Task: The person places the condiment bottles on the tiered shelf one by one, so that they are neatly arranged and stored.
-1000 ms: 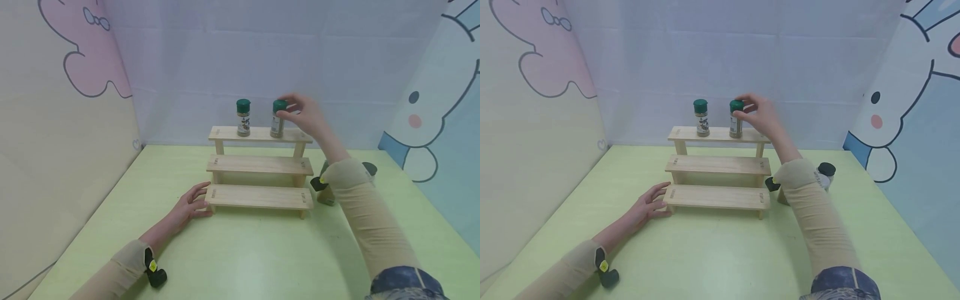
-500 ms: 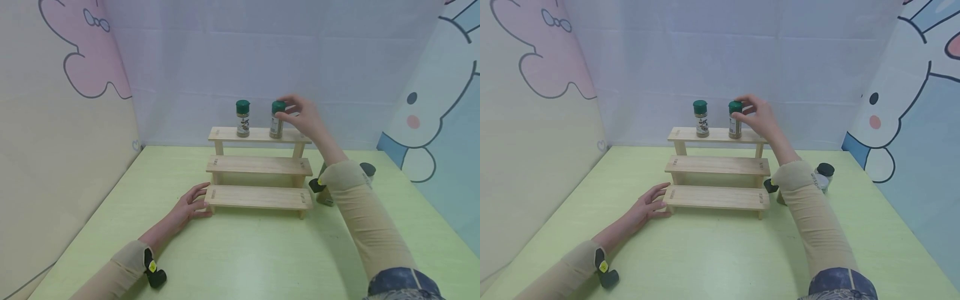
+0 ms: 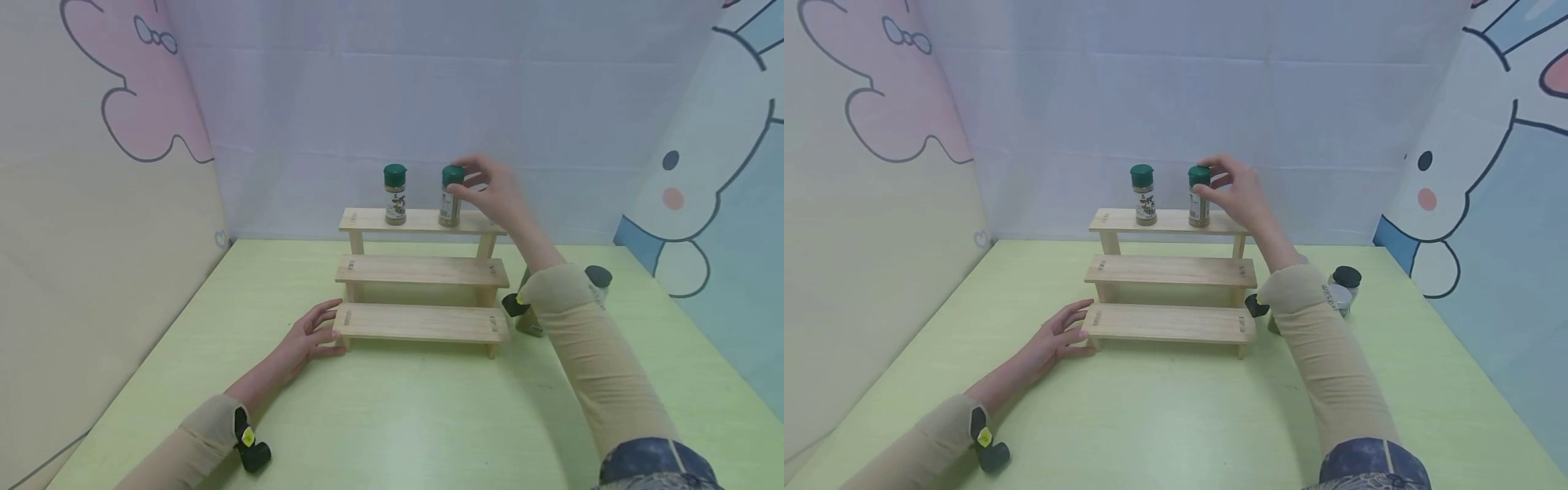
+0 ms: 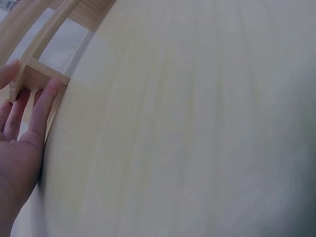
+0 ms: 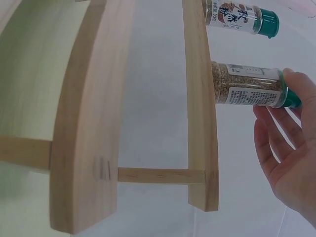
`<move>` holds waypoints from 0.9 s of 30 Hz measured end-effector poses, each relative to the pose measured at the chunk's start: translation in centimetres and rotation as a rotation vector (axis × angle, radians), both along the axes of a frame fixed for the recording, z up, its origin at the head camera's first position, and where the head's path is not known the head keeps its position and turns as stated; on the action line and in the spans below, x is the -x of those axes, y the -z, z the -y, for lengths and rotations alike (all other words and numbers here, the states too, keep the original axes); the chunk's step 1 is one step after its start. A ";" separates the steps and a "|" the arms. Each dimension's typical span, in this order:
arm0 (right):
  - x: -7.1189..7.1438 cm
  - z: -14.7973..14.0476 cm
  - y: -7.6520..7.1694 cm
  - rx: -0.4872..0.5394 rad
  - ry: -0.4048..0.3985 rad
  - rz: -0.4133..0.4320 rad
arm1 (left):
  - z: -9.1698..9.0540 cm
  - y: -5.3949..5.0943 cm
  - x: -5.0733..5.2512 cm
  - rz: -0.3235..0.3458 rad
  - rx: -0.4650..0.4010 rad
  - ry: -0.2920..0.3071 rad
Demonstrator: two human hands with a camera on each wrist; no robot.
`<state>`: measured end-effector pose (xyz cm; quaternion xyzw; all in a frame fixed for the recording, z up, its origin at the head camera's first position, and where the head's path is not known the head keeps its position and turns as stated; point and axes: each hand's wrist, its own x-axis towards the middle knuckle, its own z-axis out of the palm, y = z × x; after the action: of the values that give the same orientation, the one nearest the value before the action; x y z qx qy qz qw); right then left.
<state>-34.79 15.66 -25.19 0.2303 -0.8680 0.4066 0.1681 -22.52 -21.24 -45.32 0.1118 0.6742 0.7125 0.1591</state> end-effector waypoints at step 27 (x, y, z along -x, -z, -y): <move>-0.2 0.7 0.5 0.042 0.050 -0.083 | 0.1 0.1 -0.1 0.017 -0.010 -0.008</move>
<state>-34.58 14.97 -25.69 0.2216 -0.8569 0.4106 0.2191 -22.44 -21.36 -45.42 0.1037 0.6698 0.7173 0.1616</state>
